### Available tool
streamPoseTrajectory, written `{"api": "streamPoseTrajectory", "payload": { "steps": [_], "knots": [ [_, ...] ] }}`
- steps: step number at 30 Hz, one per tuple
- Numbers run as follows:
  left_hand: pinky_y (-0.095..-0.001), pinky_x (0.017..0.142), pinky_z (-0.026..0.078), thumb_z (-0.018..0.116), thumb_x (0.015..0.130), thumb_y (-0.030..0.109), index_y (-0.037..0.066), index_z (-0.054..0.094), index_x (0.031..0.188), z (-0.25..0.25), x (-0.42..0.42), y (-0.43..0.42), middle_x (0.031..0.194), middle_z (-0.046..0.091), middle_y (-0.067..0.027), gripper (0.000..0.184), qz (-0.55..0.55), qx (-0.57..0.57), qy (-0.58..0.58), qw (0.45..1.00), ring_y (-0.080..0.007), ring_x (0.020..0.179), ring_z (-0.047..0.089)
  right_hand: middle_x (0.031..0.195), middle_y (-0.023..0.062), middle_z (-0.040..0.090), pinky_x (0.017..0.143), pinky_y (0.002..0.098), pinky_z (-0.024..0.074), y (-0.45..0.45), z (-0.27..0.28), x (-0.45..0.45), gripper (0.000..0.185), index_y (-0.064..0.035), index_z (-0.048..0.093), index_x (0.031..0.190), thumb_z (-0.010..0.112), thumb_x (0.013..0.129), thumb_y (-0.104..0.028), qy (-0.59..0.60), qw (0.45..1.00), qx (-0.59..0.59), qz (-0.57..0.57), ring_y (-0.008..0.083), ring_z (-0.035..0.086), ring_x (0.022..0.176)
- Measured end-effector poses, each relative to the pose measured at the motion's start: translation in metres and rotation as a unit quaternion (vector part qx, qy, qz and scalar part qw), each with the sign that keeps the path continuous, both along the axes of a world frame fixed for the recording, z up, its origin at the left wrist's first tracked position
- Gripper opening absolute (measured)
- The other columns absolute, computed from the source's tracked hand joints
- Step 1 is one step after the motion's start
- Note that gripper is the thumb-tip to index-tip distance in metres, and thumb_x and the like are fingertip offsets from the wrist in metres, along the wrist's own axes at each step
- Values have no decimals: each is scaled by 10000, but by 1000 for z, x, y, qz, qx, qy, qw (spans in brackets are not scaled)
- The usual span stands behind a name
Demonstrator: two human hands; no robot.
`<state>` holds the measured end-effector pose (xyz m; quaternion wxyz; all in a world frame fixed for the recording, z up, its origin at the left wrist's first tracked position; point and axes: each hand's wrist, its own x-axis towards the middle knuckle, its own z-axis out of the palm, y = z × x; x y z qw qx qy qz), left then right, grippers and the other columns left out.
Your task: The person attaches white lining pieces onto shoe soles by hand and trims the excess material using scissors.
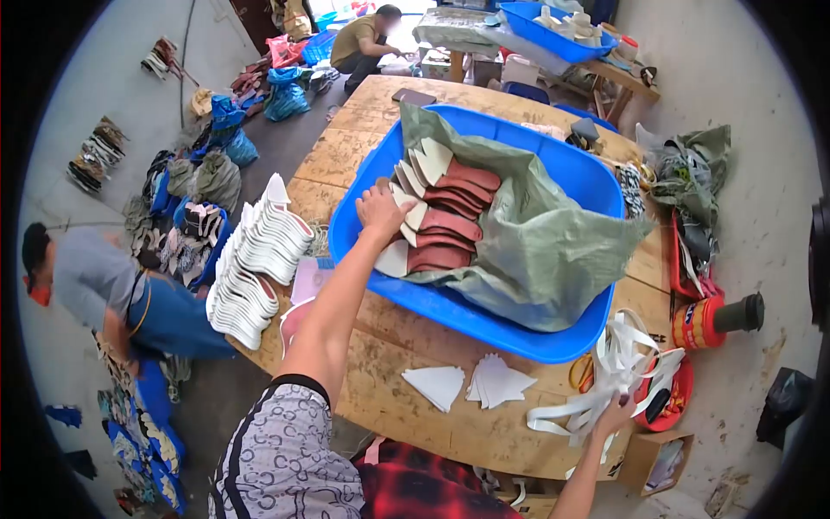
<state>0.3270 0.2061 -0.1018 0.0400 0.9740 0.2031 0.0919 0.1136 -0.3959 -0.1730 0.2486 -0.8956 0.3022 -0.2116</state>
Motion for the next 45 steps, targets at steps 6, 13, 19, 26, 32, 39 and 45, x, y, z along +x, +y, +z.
{"api": "streamPoseTrajectory", "payload": {
  "steps": [6,13,19,26,32,39,45],
  "knots": [
    [-416,899,381,801,615,352,60,681,963,-7,17,6,1074,574,-105,471,-101,130,-36,986,-270,1124,473,935,186,603,751,380,481,16,49,-52,293,46,543,1085,543,855,-136,-172,984,16,35,296,609,840],
    [-463,741,480,711,668,185,40,567,838,-18,12,6,899,626,-177,266,-169,-33,-74,982,-359,868,616,1116,259,593,882,418,448,130,180,-44,319,76,594,1063,578,844,-155,-99,990,84,46,371,572,1012],
    [-491,736,452,609,683,101,30,513,864,-26,17,3,789,627,-186,217,-230,-81,-94,965,-389,782,613,952,240,583,769,461,475,112,157,-48,318,-6,650,1031,642,724,-87,-161,933,307,97,403,574,864],
    [-508,766,474,609,696,127,45,530,961,-16,34,4,897,629,-223,289,-190,-201,13,961,-401,900,613,857,99,571,626,300,473,113,181,-40,141,-9,521,944,574,846,-97,-145,864,469,113,187,585,708],
    [-609,928,333,573,716,107,69,501,995,-8,24,-7,1026,551,-172,291,-204,-228,17,952,-387,1077,524,686,0,499,440,184,320,118,179,-47,131,-68,497,811,617,863,-49,-191,872,432,130,61,424,492],
    [-635,963,270,597,702,130,72,543,1001,10,15,-26,1076,529,-175,309,-288,-57,-134,946,-386,1020,538,677,-30,497,373,178,242,124,173,-55,159,-20,594,1008,624,852,-23,-116,871,475,51,19,354,461],
    [-481,728,498,685,707,206,27,539,959,36,20,-51,833,648,-249,341,-95,-181,-8,979,-385,853,651,717,-23,547,373,180,289,128,179,-60,233,-29,582,1058,652,836,-16,-110,852,510,50,27,415,489]
  ]
}}
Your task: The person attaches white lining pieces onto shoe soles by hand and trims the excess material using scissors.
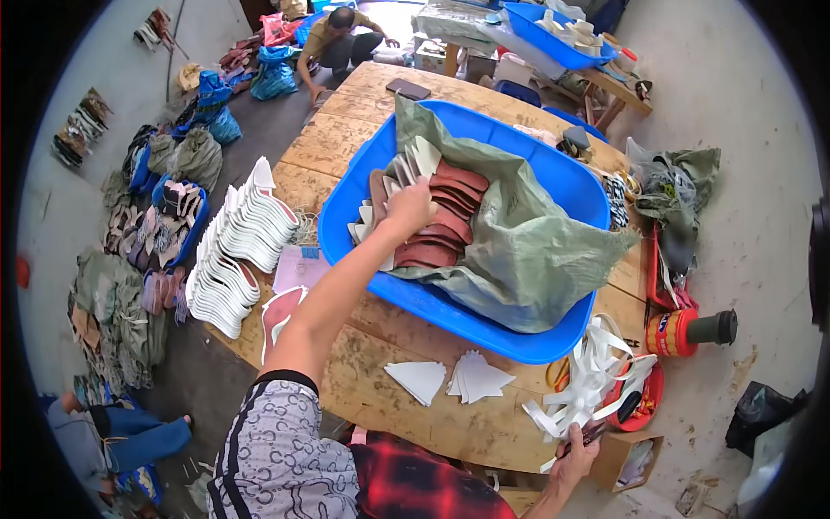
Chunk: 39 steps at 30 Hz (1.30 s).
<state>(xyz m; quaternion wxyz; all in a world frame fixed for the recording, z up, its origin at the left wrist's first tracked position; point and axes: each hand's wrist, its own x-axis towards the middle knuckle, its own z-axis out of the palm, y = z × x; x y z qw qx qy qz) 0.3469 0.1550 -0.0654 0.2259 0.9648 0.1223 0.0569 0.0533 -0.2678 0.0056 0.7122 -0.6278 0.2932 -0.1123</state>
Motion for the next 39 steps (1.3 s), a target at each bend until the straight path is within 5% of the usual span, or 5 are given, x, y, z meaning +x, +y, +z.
{"api": "streamPoseTrajectory", "payload": {
  "steps": [4,12,21,29,39],
  "knots": [
    [-491,741,511,634,769,158,30,521,964,-32,3,28,885,665,-219,259,23,-27,-34,999,-404,842,644,746,8,592,376,176,308,-4,-11,-7,120,-38,583,984,622,872,-58,16,1000,-1,12,58,481,504],
    [-351,843,485,637,783,-1,22,576,951,184,-93,-66,945,666,-89,180,-324,-87,-482,809,-260,892,633,802,4,567,546,210,412,-19,16,-6,70,-5,561,953,565,916,-65,-38,984,-171,14,60,548,676],
    [-233,768,478,604,933,271,53,584,1064,135,-218,-206,941,630,3,255,-52,-773,-99,625,-76,829,587,702,24,573,377,205,342,39,106,17,72,-69,549,866,619,867,-85,-56,977,95,185,77,516,500],
    [-224,726,460,600,940,266,51,549,1004,125,-280,-251,898,618,-5,231,5,-752,-167,638,-59,780,559,653,6,569,333,198,312,30,75,-15,121,-83,563,943,653,870,-116,-41,911,355,205,75,476,423],
    [-214,724,448,606,937,270,48,541,997,141,-306,-276,879,592,11,238,-6,-712,-201,673,-45,779,530,649,-9,551,367,200,349,17,90,-40,92,-64,591,896,642,886,-140,-14,949,224,222,53,454,438]
  ]
}}
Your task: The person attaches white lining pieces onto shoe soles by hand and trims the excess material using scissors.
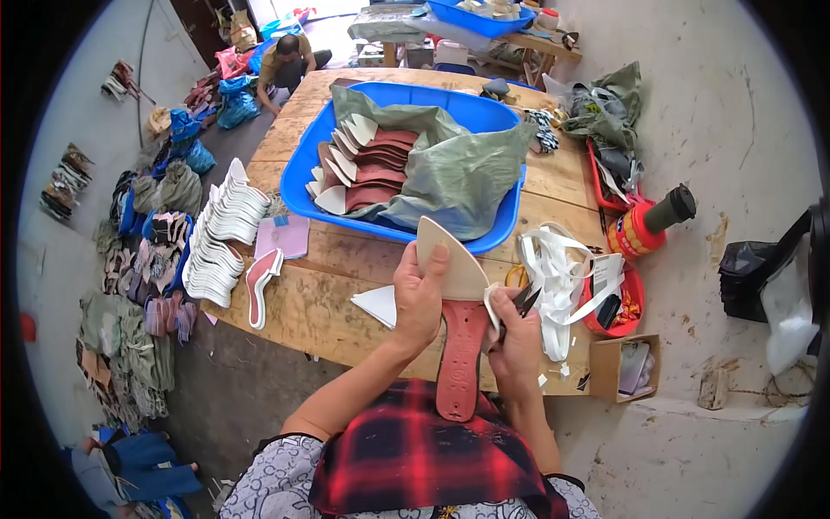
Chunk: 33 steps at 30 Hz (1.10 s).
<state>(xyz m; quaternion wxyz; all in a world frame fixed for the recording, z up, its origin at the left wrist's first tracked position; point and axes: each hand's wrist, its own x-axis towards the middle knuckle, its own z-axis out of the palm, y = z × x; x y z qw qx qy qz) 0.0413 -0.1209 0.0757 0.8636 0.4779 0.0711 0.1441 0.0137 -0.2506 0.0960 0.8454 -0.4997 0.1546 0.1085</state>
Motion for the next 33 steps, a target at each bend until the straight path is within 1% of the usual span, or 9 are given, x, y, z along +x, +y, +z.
{"api": "streamPoseTrajectory", "payload": {
  "steps": [8,12,18,22,24,26,28,30,33],
  "knots": [
    [-291,824,470,675,856,190,29,521,1119,23,18,5,975,599,-60,345,-142,151,-4,978,-140,938,573,682,24,497,511,244,358,-44,-1,33,131,12,578,804,582,891,-85,-437,812,-382,54,82,449,589],
    [-403,1030,354,771,661,198,18,501,1170,70,18,16,1095,586,-136,604,-70,644,-314,694,-267,1141,519,684,15,521,517,257,331,-68,15,47,176,24,538,768,588,877,-104,-307,870,-381,65,93,447,609],
    [-486,933,355,759,601,503,59,610,903,72,-3,31,916,543,-103,557,-405,750,-224,472,-267,948,530,779,27,608,578,248,457,-102,-15,47,324,25,638,1073,613,887,-238,-219,820,-341,404,88,561,635],
    [-416,758,439,705,623,650,47,616,840,43,-16,54,854,544,-148,647,-491,678,-60,543,-318,853,545,741,77,650,591,295,458,-197,-24,57,274,-7,662,1050,597,888,-218,-179,776,-573,191,141,569,623],
    [-360,687,469,628,743,662,27,631,874,18,-22,58,868,583,-115,649,-525,557,66,640,-250,784,579,830,143,628,628,329,457,-214,-9,33,185,-7,634,922,578,901,-182,-263,580,-771,9,166,566,663],
    [-331,664,483,571,797,682,18,639,907,3,-31,45,886,620,-102,677,-536,268,248,761,-200,755,602,828,135,611,621,318,450,-159,19,2,203,3,611,878,570,912,-193,-302,645,-697,-83,153,563,680],
    [-301,706,494,476,926,560,-6,587,1063,9,-26,26,936,610,-59,592,-518,18,332,788,-142,776,574,797,106,601,617,287,446,-116,-19,-31,228,9,596,836,577,915,-204,-265,915,-303,30,145,562,697],
    [-308,691,485,580,866,566,-4,608,1027,41,-26,18,881,606,-44,594,-504,-2,325,800,-148,756,573,817,57,618,539,239,425,-73,-19,-48,220,-8,599,845,573,928,-210,-56,947,-233,214,95,526,597],
    [-327,648,462,741,714,555,-6,610,906,66,-30,20,788,593,-47,606,-520,299,150,786,-170,709,567,823,53,631,463,229,379,-41,-12,-46,176,-10,609,915,605,907,-185,-39,986,-158,35,62,475,516]
  ]
}}
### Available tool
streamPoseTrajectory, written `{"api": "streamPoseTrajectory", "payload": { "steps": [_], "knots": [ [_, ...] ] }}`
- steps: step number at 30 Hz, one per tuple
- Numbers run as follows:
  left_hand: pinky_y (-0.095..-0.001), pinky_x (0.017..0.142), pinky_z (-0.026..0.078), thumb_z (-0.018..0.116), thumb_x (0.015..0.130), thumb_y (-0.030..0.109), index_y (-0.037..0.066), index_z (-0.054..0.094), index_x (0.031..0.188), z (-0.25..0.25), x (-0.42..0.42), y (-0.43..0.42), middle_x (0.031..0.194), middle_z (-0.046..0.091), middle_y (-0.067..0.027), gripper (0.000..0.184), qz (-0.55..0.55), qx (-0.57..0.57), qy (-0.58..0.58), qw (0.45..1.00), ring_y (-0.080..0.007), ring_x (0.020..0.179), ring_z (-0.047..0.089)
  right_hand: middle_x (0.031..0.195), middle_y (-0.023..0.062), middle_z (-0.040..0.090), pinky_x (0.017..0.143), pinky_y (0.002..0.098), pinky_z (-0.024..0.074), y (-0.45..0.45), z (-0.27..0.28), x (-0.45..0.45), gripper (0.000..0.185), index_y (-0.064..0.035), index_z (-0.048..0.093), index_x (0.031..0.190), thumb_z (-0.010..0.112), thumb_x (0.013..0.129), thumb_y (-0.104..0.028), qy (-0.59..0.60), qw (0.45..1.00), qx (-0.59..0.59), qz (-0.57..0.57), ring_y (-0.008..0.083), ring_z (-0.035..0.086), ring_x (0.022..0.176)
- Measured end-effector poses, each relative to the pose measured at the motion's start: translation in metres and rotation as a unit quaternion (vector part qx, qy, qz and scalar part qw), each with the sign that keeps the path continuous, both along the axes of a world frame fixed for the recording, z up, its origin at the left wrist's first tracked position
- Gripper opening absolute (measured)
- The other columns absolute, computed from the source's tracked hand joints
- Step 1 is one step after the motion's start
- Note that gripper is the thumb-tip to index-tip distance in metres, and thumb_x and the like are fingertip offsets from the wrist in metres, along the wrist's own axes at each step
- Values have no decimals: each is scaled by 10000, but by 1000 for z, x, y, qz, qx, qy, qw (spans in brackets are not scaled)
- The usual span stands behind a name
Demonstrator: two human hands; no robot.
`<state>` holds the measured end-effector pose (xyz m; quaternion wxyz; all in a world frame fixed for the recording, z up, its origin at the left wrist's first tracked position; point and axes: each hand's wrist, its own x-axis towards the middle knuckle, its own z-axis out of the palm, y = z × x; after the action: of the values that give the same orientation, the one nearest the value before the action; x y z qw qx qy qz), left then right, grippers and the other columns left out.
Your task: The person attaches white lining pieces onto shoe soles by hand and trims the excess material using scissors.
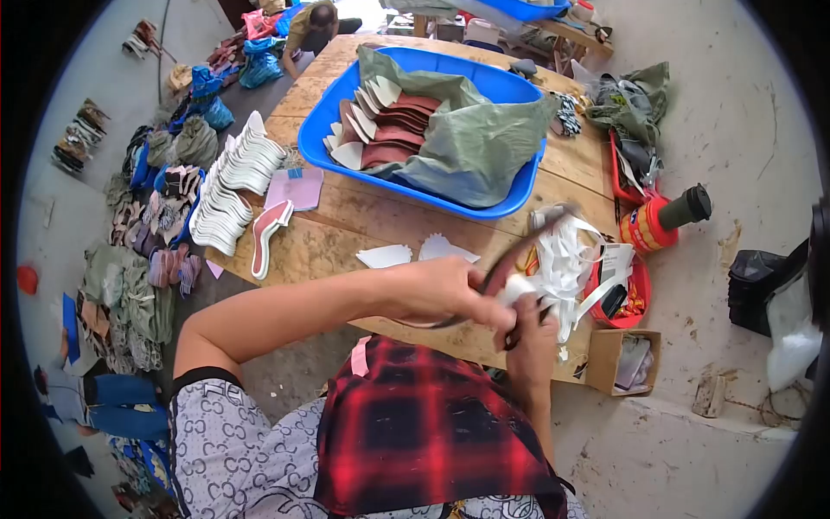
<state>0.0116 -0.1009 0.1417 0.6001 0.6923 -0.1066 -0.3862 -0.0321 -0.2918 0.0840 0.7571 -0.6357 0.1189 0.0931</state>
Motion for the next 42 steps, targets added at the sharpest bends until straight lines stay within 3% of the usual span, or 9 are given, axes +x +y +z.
{"api": "streamPoseTrajectory", "payload": {
  "steps": [6,10,12,14,25,29,33,38,42],
  "knots": [
    [-372,618,437,842,535,507,6,552,741,25,-12,9,684,564,-110,615,-170,156,-226,946,-270,674,569,897,132,678,673,300,570,-10,13,-8,269,17,570,1066,616,809,-50,6,965,252,-69,176,677,745],
    [-404,638,452,819,537,527,9,565,737,15,-18,13,719,589,-130,611,-198,193,-287,917,-318,716,582,868,126,668,654,292,556,-12,28,-13,230,19,565,1025,581,821,-84,99,971,214,-29,174,660,715],
    [-401,644,455,817,545,530,7,571,758,9,-19,13,729,593,-127,616,-189,199,-289,917,-312,720,584,838,127,658,623,292,541,-12,17,-22,233,16,556,1017,586,831,-120,-115,987,-109,-12,166,642,670],
    [-387,650,457,820,556,524,5,579,797,3,-18,11,739,597,-119,621,-167,200,-284,923,-296,721,589,823,117,645,520,270,482,-20,23,-23,251,19,550,1029,569,856,-162,-31,996,86,-24,153,601,580],
    [-273,691,431,773,745,351,-18,559,1054,-27,-34,-14,853,560,-42,527,72,-113,-2,991,-126,780,503,807,44,574,375,241,329,2,-8,7,427,-32,518,1008,485,918,-449,-58,988,115,-82,96,454,458],
    [-271,820,444,779,748,210,1,520,1209,-37,-37,-16,975,559,-27,568,90,-165,-27,982,-113,917,523,952,115,642,681,321,537,16,47,27,546,3,571,1025,448,929,-520,139,919,365,-55,210,640,757],
    [-290,929,439,769,757,95,18,469,1313,-40,-49,-10,1094,576,-19,636,43,-156,108,981,-132,1045,540,917,154,653,699,337,561,-27,-11,39,347,24,582,989,528,949,-316,-10,992,-82,92,242,677,787],
    [-299,948,428,760,748,30,15,423,1371,-51,-59,-2,1257,541,-39,708,37,-187,132,973,-107,1103,503,790,131,665,535,289,519,-10,-14,25,233,44,591,918,565,923,-188,-63,993,77,-67,188,654,610],
    [-316,914,438,784,737,238,33,400,1390,-87,-47,-4,1179,575,-150,785,43,38,-260,964,-214,1096,550,831,156,663,683,339,506,1,0,12,317,48,585,924,455,972,-238,-13,980,154,-124,193,645,732]
  ]
}}
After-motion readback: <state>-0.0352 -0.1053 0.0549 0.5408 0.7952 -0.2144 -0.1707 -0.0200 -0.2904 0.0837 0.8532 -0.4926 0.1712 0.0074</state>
